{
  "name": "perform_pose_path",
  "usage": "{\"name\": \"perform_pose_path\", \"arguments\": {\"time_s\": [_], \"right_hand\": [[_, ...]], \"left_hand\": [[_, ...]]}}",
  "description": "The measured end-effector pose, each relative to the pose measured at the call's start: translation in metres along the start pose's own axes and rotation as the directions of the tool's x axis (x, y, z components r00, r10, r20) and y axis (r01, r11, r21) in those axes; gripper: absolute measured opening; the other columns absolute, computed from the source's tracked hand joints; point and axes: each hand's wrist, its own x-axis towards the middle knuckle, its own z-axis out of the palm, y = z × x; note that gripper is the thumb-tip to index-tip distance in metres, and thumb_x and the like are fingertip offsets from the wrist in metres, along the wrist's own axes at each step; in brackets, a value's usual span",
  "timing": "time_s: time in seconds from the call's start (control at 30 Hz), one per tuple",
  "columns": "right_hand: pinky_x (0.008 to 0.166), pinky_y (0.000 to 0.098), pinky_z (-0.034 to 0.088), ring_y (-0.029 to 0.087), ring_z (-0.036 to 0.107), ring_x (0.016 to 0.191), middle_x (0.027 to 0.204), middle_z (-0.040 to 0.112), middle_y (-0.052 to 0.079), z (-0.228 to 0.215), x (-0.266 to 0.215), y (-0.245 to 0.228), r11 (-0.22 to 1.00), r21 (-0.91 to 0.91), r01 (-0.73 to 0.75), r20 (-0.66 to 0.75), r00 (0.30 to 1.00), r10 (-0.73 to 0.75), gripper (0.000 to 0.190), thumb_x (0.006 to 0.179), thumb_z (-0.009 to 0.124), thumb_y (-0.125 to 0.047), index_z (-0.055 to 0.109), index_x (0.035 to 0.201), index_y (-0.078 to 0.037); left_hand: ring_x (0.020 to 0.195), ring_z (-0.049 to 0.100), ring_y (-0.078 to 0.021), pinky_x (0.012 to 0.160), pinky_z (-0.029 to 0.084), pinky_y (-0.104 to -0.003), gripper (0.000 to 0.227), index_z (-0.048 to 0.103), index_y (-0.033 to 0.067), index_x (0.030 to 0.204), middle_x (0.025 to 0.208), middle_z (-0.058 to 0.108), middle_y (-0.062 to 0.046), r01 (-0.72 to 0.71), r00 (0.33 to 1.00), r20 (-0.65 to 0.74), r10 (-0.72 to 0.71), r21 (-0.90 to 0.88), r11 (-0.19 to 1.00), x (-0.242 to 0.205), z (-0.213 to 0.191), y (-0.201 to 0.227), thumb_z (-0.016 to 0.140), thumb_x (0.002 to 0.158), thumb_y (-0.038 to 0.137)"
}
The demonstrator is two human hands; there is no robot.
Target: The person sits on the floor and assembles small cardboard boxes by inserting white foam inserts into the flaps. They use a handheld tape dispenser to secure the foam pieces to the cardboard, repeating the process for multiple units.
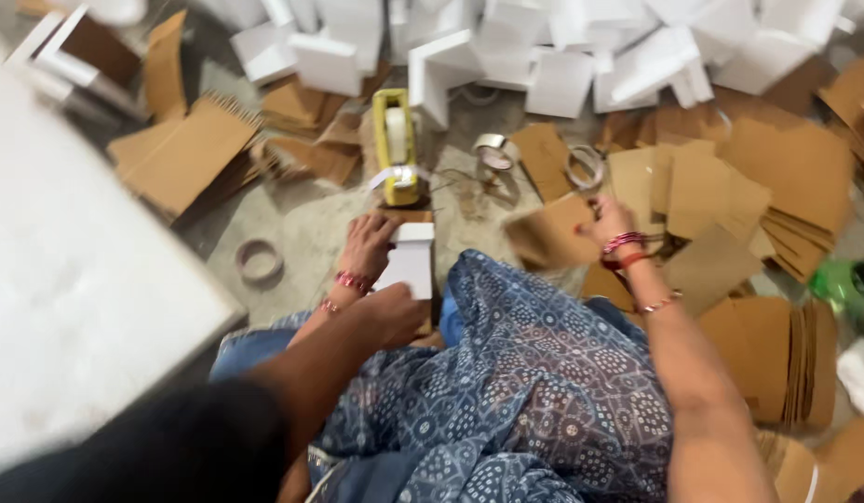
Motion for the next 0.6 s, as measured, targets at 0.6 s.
{"name": "perform_pose_path", "arguments": {"time_s": [0.6], "right_hand": [[0.086,0.0413,0.054,0.029,0.066,0.101,0.101,0.067,0.007,0.031,-0.072,-0.259,0.625,-0.063,0.778,0.232,0.621,-0.749,0.026,0.082,0.080,-0.027,0.072,0.102,-0.012]], "left_hand": [[0.111,0.060,-0.0285,0.092,0.041,-0.046,0.053,0.070,0.0161,0.119,0.113,0.070,-0.004,0.082,0.982,0.178,-0.068,-0.069,0.994,0.014,0.018,-0.023,0.083,0.068,0.011]]}}
